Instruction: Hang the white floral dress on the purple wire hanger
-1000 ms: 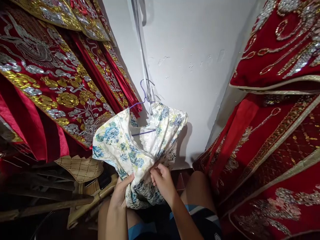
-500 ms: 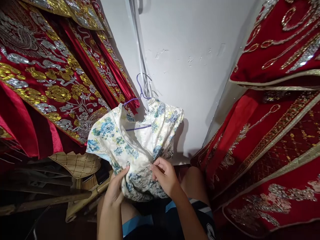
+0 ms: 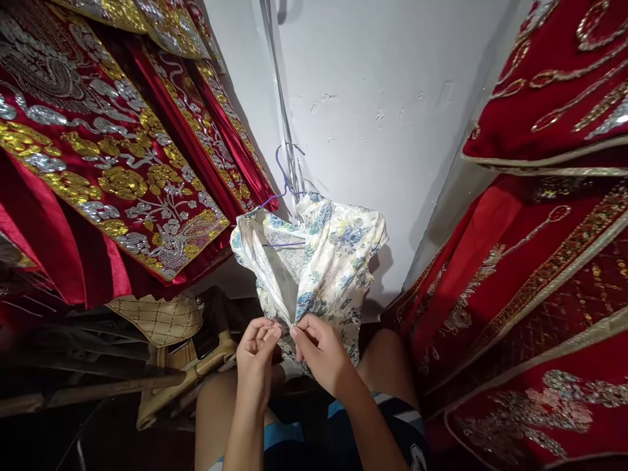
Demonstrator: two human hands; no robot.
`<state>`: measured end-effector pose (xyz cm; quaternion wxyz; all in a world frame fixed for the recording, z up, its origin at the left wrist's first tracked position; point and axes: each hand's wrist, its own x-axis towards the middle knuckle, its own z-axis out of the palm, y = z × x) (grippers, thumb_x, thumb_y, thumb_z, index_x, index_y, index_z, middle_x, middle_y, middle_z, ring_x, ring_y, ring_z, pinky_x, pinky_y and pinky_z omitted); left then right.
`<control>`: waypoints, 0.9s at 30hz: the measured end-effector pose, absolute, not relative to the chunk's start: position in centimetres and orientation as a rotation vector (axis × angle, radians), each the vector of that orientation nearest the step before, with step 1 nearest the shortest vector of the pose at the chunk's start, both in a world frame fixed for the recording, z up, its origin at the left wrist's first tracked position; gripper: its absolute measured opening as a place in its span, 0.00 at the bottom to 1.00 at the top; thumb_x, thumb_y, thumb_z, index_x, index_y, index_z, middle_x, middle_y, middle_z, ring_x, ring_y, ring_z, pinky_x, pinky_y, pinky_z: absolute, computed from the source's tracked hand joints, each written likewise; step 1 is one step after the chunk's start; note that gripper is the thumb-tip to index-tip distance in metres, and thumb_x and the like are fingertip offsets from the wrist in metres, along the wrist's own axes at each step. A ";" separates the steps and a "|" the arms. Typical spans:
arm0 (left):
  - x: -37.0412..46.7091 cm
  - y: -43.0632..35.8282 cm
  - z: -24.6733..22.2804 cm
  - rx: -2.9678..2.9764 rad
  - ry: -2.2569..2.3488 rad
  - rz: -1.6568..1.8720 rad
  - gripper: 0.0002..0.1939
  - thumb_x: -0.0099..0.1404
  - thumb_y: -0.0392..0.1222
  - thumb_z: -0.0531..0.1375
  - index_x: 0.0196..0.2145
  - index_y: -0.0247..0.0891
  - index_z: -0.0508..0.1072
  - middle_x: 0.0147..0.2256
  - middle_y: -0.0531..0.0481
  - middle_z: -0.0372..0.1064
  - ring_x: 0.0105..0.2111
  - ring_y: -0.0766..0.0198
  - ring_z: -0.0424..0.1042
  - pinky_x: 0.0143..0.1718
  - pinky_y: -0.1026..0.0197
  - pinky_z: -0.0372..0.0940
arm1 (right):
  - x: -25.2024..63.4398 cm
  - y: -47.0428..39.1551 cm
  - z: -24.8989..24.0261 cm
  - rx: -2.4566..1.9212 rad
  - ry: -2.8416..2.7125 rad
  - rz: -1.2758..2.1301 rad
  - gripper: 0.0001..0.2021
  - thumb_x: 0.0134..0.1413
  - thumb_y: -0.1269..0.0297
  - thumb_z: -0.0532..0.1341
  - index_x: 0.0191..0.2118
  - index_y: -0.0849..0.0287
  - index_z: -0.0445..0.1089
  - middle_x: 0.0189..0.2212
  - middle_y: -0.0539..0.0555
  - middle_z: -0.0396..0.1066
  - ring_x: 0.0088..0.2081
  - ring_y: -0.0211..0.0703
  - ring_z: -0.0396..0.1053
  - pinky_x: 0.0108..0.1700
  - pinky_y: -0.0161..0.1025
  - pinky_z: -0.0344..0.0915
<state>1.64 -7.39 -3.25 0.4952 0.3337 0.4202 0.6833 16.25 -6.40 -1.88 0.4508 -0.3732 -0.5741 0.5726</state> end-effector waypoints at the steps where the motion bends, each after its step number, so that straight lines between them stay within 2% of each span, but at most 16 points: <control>1: 2.1 -7.5 -2.9 0.704 0.929 1.683 0.16 0.52 0.39 0.72 0.33 0.37 0.69 0.32 0.52 0.67 0.33 0.69 0.68 0.37 0.67 0.65 | 16.4 -6.5 -1.8 -0.921 -1.425 1.407 0.15 0.65 0.52 0.58 0.31 0.56 0.64 0.20 0.46 0.65 0.24 0.36 0.60 0.29 0.35 0.57; 6: 3.2 -8.1 -0.5 0.439 0.479 1.680 0.21 0.47 0.28 0.70 0.29 0.38 0.59 0.28 0.57 0.54 0.28 0.72 0.60 0.33 0.68 0.63 | 17.5 -7.1 -1.2 -0.964 -1.466 1.310 0.16 0.66 0.51 0.57 0.30 0.56 0.64 0.20 0.46 0.66 0.24 0.36 0.62 0.29 0.35 0.58; 9: 3.3 -8.9 0.7 0.400 0.337 1.654 0.22 0.49 0.26 0.67 0.29 0.38 0.56 0.28 0.57 0.50 0.28 0.72 0.58 0.31 0.70 0.60 | 17.8 -7.2 -0.8 -0.998 -1.484 1.282 0.16 0.66 0.52 0.57 0.30 0.56 0.64 0.20 0.47 0.66 0.24 0.37 0.63 0.29 0.35 0.59; 14: 3.5 -10.3 1.8 0.449 0.201 1.633 0.21 0.52 0.26 0.65 0.29 0.39 0.54 0.29 0.56 0.46 0.27 0.72 0.56 0.28 0.71 0.58 | 17.5 -7.2 -0.7 -0.988 -1.486 1.288 0.15 0.66 0.53 0.57 0.31 0.57 0.65 0.19 0.47 0.65 0.23 0.37 0.63 0.29 0.35 0.59; 19: 3.6 -11.0 2.4 0.490 0.098 1.611 0.22 0.53 0.25 0.63 0.27 0.38 0.51 0.28 0.56 0.44 0.27 0.71 0.55 0.29 0.69 0.60 | 17.3 -7.2 -0.7 -0.983 -1.537 1.229 0.18 0.68 0.52 0.55 0.28 0.56 0.62 0.18 0.47 0.64 0.23 0.37 0.62 0.29 0.35 0.59; 23: 3.5 -11.1 2.5 0.490 0.075 1.585 0.22 0.52 0.24 0.63 0.26 0.38 0.51 0.28 0.56 0.44 0.27 0.71 0.54 0.29 0.68 0.60 | 17.5 -7.6 -0.5 -1.006 -1.515 1.086 0.18 0.68 0.53 0.55 0.27 0.56 0.62 0.17 0.46 0.60 0.23 0.36 0.59 0.29 0.36 0.57; 27: 3.6 -11.1 2.5 0.473 0.091 1.575 0.21 0.52 0.25 0.63 0.27 0.38 0.52 0.28 0.56 0.44 0.27 0.71 0.53 0.29 0.68 0.58 | 17.8 -7.9 -0.4 -0.977 -1.472 1.123 0.18 0.67 0.55 0.56 0.26 0.56 0.62 0.18 0.45 0.57 0.23 0.36 0.56 0.27 0.36 0.53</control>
